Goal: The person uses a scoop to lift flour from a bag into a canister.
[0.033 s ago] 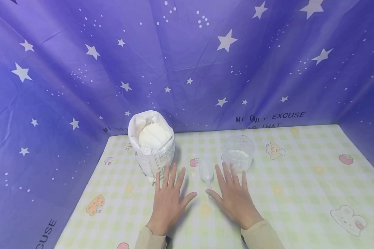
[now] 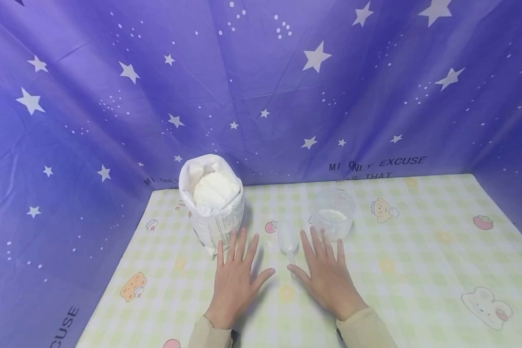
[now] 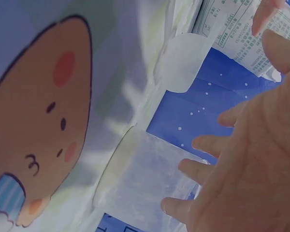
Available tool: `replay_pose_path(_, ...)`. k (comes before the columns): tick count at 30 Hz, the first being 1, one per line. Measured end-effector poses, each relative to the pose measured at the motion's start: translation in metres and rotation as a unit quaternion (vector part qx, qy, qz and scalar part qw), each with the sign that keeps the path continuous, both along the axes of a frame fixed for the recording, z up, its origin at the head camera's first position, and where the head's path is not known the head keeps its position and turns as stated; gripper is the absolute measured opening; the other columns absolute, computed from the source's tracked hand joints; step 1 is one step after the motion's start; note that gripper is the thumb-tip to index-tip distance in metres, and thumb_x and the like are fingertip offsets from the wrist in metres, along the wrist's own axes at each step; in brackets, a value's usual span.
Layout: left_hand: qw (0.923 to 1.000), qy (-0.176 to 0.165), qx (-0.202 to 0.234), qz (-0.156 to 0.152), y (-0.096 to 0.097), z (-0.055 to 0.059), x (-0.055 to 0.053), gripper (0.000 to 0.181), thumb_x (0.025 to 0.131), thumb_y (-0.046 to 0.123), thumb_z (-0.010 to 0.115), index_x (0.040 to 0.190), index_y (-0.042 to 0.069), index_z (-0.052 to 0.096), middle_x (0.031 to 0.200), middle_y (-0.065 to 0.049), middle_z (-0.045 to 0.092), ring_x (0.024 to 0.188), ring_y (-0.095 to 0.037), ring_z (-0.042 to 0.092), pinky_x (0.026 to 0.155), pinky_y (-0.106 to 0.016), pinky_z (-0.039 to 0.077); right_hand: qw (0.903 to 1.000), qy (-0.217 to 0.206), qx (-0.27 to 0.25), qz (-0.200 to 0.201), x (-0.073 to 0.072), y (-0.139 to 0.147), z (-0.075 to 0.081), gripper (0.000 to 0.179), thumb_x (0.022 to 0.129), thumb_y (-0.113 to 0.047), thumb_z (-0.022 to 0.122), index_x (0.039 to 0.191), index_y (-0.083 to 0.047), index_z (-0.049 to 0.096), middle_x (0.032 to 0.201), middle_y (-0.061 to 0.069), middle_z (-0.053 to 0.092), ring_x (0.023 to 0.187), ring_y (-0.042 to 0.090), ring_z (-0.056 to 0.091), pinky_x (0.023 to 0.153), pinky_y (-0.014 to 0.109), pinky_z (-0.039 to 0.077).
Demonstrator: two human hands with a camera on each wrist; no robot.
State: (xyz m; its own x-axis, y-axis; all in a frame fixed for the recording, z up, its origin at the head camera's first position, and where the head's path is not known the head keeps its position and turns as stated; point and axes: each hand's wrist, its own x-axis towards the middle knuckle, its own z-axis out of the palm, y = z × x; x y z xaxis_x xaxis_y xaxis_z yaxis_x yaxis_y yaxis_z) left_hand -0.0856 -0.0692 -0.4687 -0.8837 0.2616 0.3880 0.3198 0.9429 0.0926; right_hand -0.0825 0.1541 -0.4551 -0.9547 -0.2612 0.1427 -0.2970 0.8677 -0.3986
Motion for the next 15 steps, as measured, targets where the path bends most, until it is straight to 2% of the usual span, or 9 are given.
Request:
replay_pose_path(7, 1.0, -0.002, 0.009, -0.001, 0.0, 0.0027, 0.0002, 0.083, 0.086, 0.067, 0.059, 0.151, 0.017, 0.044, 0.158, -0.014, 0.036, 0.15, -0.034, 0.024, 0.12, -0.059, 0.016, 1.0, 0.006, 0.005, 0.002, -0.0001, 0.0007, 0.0005, 0.081, 0.099, -0.053, 0.051, 0.158, -0.007, 0.019, 0.163, 0.02, 0.019, 0.148, 0.047, 0.016, 0.113, 0.073, 0.009)
replay_pose_path(15, 0.9999, -0.009, 0.0, 0.009, -0.0002, 0.0031, 0.001, 0.083, 0.086, 0.068, 0.058, 0.151, 0.018, 0.043, 0.158, -0.014, 0.035, 0.149, -0.033, 0.026, 0.12, -0.059, 0.016, 0.9996, 0.027, 0.01, 0.001, 0.0001, 0.0007, 0.0008, 0.081, 0.098, -0.051, 0.053, 0.157, -0.006, 0.022, 0.161, 0.021, 0.024, 0.145, 0.048, 0.022, 0.11, 0.073, 0.016)
